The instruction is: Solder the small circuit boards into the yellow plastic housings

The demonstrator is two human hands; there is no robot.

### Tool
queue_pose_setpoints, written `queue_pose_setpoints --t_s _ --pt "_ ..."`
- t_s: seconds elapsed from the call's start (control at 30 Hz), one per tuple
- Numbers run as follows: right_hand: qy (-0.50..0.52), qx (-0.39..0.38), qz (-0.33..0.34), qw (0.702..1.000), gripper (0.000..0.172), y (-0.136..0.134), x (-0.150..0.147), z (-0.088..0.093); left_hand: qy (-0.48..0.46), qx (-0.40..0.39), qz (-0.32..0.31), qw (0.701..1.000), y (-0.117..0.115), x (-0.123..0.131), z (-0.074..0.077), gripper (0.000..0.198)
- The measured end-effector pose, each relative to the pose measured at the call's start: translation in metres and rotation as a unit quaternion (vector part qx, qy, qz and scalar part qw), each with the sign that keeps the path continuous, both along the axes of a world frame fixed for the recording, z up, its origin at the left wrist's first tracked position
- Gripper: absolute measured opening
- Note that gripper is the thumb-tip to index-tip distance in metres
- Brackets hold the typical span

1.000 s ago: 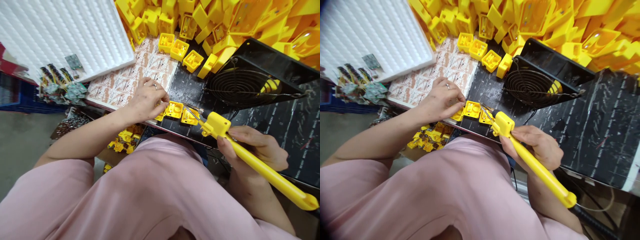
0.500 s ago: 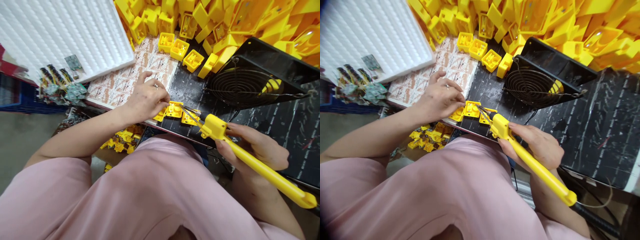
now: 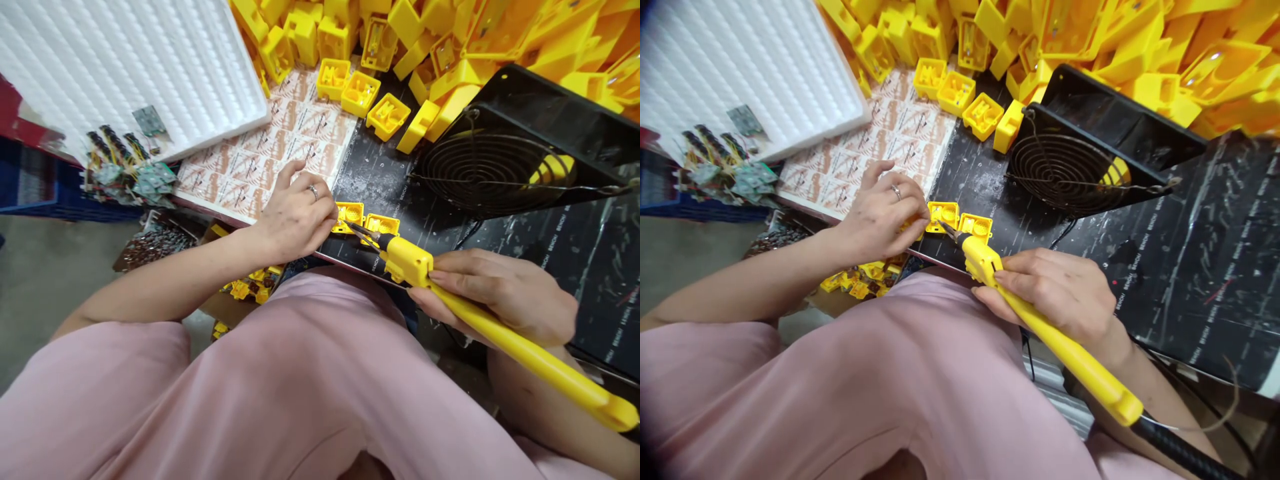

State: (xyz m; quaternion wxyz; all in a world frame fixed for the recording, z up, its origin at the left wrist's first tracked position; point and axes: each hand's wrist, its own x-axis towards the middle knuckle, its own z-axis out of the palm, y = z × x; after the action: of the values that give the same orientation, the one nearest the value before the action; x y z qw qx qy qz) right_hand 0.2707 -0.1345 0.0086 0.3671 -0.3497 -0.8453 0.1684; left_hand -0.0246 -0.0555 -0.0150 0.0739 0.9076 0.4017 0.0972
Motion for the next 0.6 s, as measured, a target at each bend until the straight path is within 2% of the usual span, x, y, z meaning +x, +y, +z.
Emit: queue_pose_setpoints --t_s 0.17,0.27,0.4,0.53,0.6 --pt "-0.009 0.029 0.036 0.999 0.014 0.006 -0.004 0.016 -0.004 -0.012 0.000 1.000 -0.002 0.001 0.002 0.026" --pt "-0.038 -0.014 0.028 0.999 0.021 0.007 -0.008 0.031 0.030 0.003 -0.009 1.000 -0.001 0.004 0.008 0.027" --pt "-0.058 -0.051 0.049 0.996 0.014 0.007 -0.012 0.046 0.070 0.066 -0.037 0.995 0.000 0.006 0.010 0.031" --pt "-0.022 -0.042 -0.010 0.999 0.008 0.004 -0.002 0.042 0.070 0.078 -0.037 0.994 0.000 0.004 0.005 0.029" --pt "-0.045 -0.030 -0.059 0.997 0.018 0.001 0.007 0.034 0.063 0.105 -0.046 0.991 0.000 0.004 0.002 0.030"
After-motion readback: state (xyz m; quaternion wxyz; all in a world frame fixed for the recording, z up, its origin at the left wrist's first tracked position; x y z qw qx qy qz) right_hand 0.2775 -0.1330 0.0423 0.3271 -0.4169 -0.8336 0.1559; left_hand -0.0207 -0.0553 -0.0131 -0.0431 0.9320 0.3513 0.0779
